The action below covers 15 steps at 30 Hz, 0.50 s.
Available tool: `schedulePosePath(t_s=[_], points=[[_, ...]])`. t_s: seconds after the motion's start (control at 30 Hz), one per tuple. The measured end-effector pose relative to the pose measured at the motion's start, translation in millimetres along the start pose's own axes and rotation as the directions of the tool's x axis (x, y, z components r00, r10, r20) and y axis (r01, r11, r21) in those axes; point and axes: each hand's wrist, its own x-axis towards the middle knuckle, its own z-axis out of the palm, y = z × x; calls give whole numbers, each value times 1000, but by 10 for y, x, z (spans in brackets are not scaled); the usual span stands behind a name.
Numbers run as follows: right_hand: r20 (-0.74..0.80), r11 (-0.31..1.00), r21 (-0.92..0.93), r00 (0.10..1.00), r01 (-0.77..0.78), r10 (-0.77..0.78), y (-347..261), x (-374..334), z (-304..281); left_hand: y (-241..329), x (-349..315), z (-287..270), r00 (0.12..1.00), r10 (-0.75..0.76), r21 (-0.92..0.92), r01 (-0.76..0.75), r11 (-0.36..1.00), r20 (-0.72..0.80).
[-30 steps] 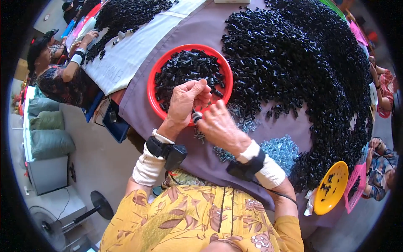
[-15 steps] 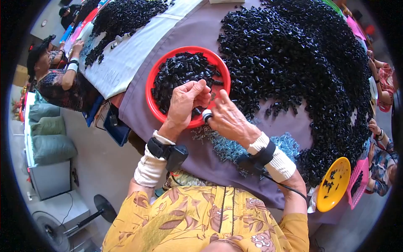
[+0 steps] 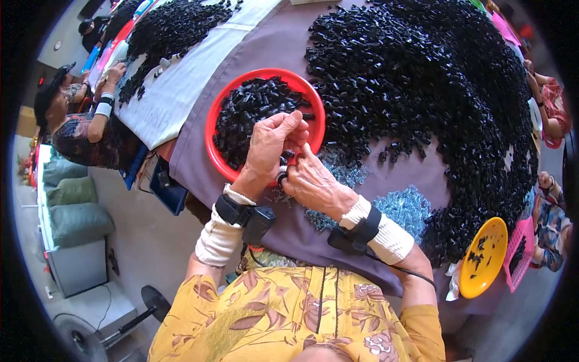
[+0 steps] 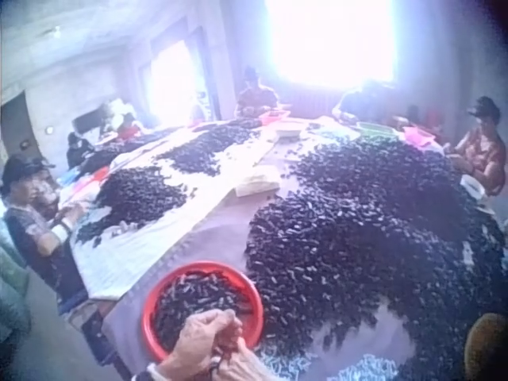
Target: Sorting small black plastic components from a large pile into smaller containers and groups.
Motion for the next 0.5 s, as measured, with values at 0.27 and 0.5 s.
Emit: schedulePosePath(t_s=[0.27,0.5], points=[[36,998,-62,999,-10,13,-54,-147,-12,-17,39,63,1000,-12,13,12,1000,24],[-155,947,175,942,-269,296,357,-776,-379,-19,105,328,995,-11,3,11,1000,103]])
